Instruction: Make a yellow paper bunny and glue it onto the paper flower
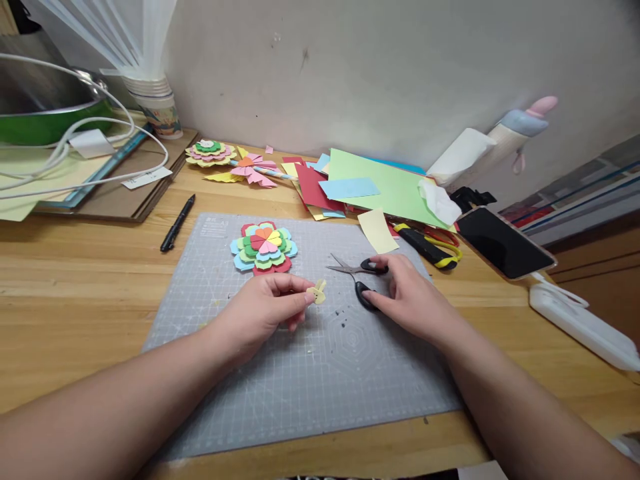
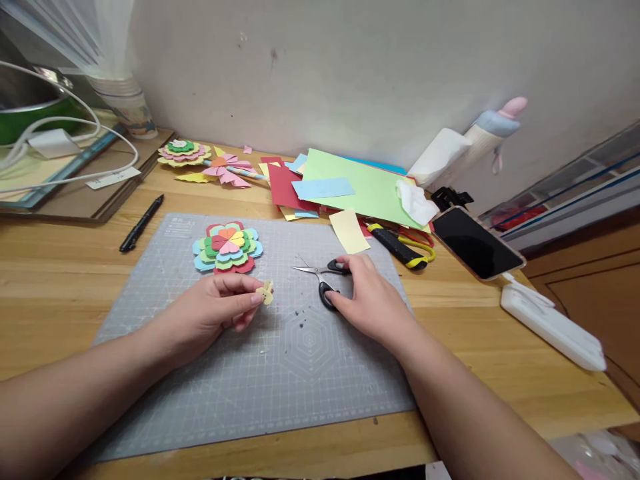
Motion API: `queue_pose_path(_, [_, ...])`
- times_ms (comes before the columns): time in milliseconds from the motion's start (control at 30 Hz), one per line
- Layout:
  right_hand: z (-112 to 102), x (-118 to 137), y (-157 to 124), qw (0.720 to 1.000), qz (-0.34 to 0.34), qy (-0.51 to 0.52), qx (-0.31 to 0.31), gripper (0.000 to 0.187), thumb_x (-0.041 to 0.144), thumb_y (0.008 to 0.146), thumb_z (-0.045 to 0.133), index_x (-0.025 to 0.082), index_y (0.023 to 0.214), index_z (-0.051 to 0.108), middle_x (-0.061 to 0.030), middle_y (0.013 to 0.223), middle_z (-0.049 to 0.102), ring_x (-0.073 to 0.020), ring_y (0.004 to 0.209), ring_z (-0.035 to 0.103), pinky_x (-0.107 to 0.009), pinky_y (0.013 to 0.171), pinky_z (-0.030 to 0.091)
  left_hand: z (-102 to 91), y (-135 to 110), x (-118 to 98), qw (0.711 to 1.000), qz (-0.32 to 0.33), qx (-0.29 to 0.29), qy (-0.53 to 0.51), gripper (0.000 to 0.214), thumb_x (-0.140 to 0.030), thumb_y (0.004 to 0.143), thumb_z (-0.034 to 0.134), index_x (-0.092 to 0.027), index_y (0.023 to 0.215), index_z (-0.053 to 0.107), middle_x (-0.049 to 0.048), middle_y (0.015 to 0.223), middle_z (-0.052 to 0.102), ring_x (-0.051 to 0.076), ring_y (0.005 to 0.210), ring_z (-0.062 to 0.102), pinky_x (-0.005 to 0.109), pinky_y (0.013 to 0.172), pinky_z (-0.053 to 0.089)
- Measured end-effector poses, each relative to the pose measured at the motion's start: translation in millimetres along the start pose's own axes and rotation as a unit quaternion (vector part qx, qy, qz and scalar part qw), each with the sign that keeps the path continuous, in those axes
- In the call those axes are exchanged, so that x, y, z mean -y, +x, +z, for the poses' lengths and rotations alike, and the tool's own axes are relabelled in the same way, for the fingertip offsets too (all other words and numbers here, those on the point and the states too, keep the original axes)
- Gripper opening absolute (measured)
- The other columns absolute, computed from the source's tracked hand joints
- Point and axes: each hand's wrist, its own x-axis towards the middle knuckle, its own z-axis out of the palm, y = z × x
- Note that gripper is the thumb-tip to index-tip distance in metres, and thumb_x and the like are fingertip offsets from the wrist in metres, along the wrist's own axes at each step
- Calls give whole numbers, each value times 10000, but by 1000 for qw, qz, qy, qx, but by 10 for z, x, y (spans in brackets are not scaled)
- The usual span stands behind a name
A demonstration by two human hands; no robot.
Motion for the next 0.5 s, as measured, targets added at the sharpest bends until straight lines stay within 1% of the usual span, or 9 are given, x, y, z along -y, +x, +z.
queue_pose_path(67, [-20,-9,7,999,-6,53,0,429,334,792,633,201,1184,522,-105,1228,520,-153,685,566,-342,679,477,29,-2,-8,1000,13,-2,5,250,-327,694,761,-150,848,675,-54,555,537,53,464,438,204,473,308])
queue_pose_path(133, [-54,54,-23,993,-10,113,-11,341,308,787,638,208,1103,557,-85,1157,533,-113,603,509,-320,632,452,66,-9,-25,1000,29,-8,4,313,-319,683,770,-154,921,652,-52,615,557,52,470,444,204,465,319])
queue_pose_path(200, [-86,196,-89,978,1,209,-15,251,333,803,631,206,1012,573,-40,955,567,-96,544,451,-288,557,399,108,-25,-57,998,50,-24,-2,361,-315,671,780,-165,955,615,-56,660,568,49,477,447,200,463,336])
queue_pose_path(233, [-95,291,-129,961,9,276,12,223,373,815,625,207,954,573,1,789,546,-98,522,426,-267,514,354,129,-36,-77,998,59,-35,-2,363,-316,667,783,-169,942,597,-60,663,567,49,478,447,197,462,340])
queue_pose_path(267, [-97,392,-169,935,22,348,67,229,422,837,604,212,917,564,38,658,490,-98,493,396,-251,477,309,150,-48,-100,997,68,-46,4,349,-321,663,784,-169,905,584,-64,649,561,49,478,445,194,463,341])
queue_pose_path(300, [-89,493,-203,906,26,405,119,243,441,834,610,209,887,561,57,593,453,-98,485,396,-242,466,295,170,-61,-123,995,75,-58,14,331,-328,658,786,-167,853,574,-67,628,552,50,477,443,193,464,341])
queue_pose_path(333, [-72,587,-230,885,31,446,134,241,431,825,629,206,887,566,64,578,451,-91,483,400,-231,461,291,189,-73,-146,994,80,-69,26,318,-335,654,788,-163,804,566,-69,605,541,50,476,440,192,466,337])
queue_pose_path(433, [12,777,-248,833,47,543,100,262,421,781,685,202,871,574,33,722,574,-56,467,415,-209,418,269,249,-107,-197,992,80,-93,35,309,-343,645,798,-153,730,571,-63,590,542,46,482,429,189,478,324])
queue_pose_path(500, [68,812,-221,807,49,583,81,272,426,766,702,192,828,579,26,740,603,-42,441,417,-202,397,253,295,-120,-211,992,75,-102,22,298,-342,655,796,-152,742,584,-59,592,548,46,487,422,186,481,316])
